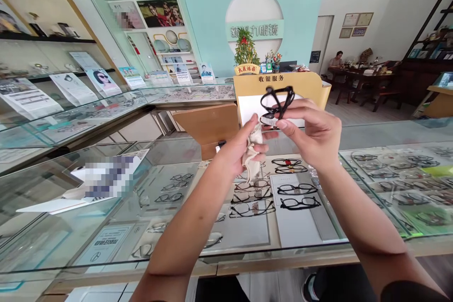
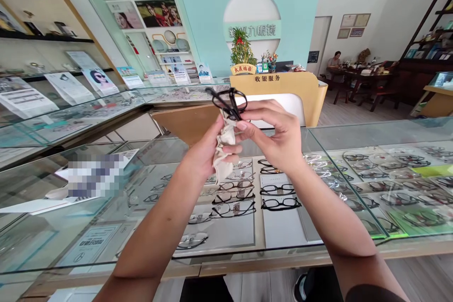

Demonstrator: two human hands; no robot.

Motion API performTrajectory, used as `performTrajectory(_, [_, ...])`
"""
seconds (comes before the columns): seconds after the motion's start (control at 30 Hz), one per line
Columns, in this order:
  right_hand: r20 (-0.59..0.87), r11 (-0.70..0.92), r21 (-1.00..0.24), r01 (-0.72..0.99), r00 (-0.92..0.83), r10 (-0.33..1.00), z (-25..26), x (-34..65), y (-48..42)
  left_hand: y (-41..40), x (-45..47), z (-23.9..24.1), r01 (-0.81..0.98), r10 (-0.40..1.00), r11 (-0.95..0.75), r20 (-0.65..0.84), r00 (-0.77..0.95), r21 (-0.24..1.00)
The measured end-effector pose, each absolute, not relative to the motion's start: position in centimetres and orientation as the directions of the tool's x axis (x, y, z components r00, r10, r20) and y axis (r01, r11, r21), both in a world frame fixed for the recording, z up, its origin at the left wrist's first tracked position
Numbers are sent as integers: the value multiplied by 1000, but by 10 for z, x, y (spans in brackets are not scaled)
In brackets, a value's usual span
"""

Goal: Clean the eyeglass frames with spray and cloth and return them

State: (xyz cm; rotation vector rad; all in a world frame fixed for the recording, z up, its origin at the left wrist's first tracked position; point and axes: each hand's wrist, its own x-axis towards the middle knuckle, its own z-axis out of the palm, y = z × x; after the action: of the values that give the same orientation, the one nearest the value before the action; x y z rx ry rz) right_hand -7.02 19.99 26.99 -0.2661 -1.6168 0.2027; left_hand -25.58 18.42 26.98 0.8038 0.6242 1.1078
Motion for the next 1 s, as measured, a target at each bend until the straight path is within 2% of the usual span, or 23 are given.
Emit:
performTrajectory(0.07, [953,949,-292,115,-50,299,275,-63,195,188,-260,273,-523,983,108,-11,186,845])
performTrajectory(0.13, [939,935,-310,169,-98,329,280,-53,192,188,-268,280,-536,996,-68,86,9,841])
performTrajectory(0.3, [809,880,-391,270,-355,468,260,-26,201,182,-285,297,-514,940,-340,267,-213,787])
performTrajectory(0.47, [662,781,-444,439,-427,616,203,-1,221,182,-287,294,-380,880,-476,433,-197,793])
performTrajectory(0.57, [537,757,-404,514,-537,650,178,11,230,186,-284,287,-321,863,-504,484,-147,802])
performTrajectory(0.73, [188,726,-322,608,-710,678,161,20,238,191,-279,280,-277,866,-499,486,-120,821])
performTrajectory(1.0, [-50,701,-244,670,-730,681,152,13,233,195,-276,279,-289,896,-443,426,-125,848])
